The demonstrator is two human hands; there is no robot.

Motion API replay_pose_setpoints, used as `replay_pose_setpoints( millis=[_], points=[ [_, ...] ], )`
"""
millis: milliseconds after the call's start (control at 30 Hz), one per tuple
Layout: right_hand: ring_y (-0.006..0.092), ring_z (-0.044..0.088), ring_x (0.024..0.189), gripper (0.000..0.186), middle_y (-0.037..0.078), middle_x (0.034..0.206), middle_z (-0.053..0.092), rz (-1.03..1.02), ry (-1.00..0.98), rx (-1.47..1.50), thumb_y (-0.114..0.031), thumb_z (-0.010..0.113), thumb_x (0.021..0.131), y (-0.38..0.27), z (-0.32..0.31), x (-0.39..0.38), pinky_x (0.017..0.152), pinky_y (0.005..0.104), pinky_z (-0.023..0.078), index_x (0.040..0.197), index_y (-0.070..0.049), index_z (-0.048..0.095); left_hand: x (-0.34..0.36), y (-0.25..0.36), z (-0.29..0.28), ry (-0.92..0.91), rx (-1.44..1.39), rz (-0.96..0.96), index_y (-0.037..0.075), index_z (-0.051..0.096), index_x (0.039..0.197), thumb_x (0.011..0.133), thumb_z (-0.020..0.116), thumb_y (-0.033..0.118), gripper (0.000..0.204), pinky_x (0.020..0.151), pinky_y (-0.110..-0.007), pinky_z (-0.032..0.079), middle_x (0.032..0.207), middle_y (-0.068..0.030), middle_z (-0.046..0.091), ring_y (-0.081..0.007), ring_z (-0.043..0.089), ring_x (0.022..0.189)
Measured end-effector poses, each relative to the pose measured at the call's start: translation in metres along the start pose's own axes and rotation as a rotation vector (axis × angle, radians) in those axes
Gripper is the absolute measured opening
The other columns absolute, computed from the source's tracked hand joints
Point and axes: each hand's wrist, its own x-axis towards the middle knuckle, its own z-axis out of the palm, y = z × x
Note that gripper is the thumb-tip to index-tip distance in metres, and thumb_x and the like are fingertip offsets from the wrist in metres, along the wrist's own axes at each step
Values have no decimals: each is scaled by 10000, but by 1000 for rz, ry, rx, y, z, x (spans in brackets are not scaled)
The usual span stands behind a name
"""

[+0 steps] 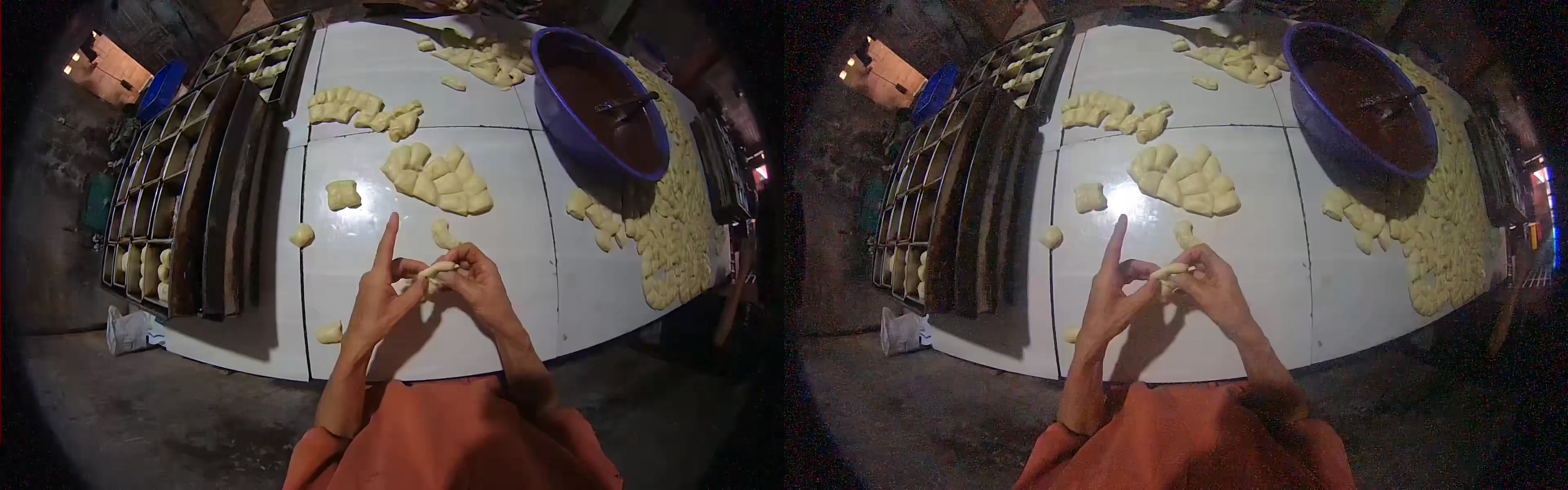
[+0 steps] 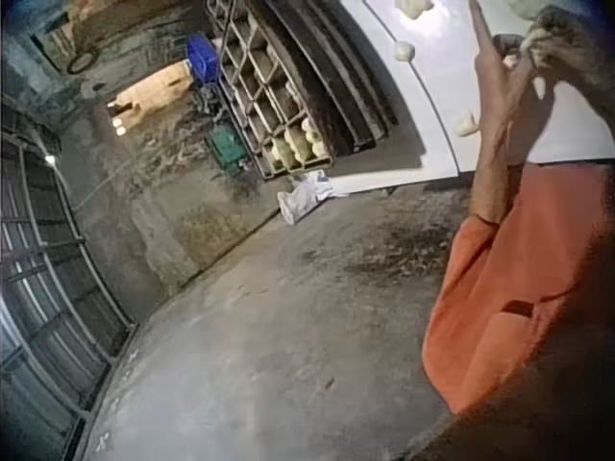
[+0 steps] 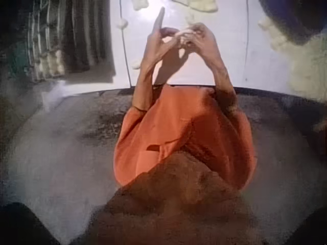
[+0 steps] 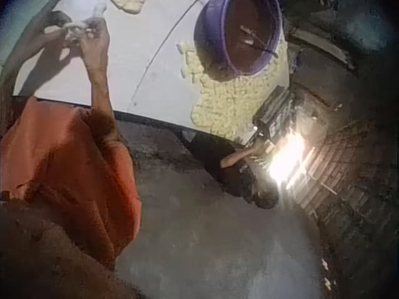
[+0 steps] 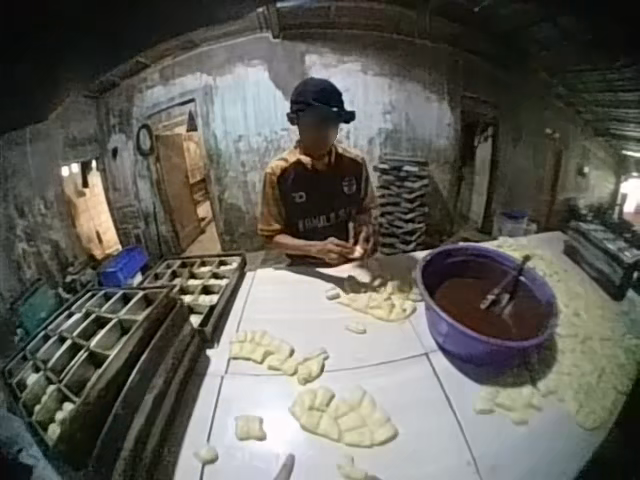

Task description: The person picks up pieces of dough from a table, fills them with a dark mixture from a bowl using their fingers, and places the shaped dough pieces into a metal tray with compartments.

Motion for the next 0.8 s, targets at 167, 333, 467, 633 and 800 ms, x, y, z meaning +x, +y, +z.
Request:
replay_pose_setpoints(
  millis=[167, 333, 467, 633, 800],
  points=[
    [134, 612, 1037, 208, 90, 1103, 611, -186, 92, 0, -21, 650, 937, 1, -20, 7, 882, 282, 528, 1088, -46, 509, 15, 9, 23, -7, -268, -139, 91, 76, 1607, 914, 617, 29, 881, 996, -406, 482, 1226, -170, 635, -240, 666, 1036],
    [136, 627, 959, 304, 75, 1062, 639, -219, 142, 161, 26, 672, 893, -17, -15, 6, 859, 273, 527, 1175, -14, 565, 35, 7, 76, 244, -5, 397, 1, 274, 1535, 959, 617, 131, 683, 1009, -400, 483, 1408, -233, 539, -320, 567, 1259],
    [142, 641, 944, 262, 59, 1028, 636, -153, 130, 561, -7, 687, 892, -34, -19, 1, 846, 258, 531, 1131, -41, 585, 61, -20, 122, 229, -300, 551, -65, 494, 1401, 865, 782, 296, 707, 989, -352, 508, 1298, -224, 635, -274, 642, 1174],
    [125, 636, 909, 242, 46, 1013, 623, -178, 202, 616, -121, 652, 947, -70, -46, 8, 823, 268, 537, 1157, -51, 552, 75, -11, 157, 38, -672, 247, -26, 317, 1521, 848, 813, 258, 882, 1010, -316, 484, 1333, -211, 617, -228, 613, 1201],
    [113, 633, 867, 209, 25, 981, 619, -495, 372, 247, -149, 650, 959, -127, -119, 39, 785, 264, 537, 1130, -74, 556, 74, 12, 149, -103, -508, -116, 84, 189, 1584, 897, 715, 92, 865, 967, -429, 544, 1529, -202, 370, -332, 487, 1332]
  ],
)
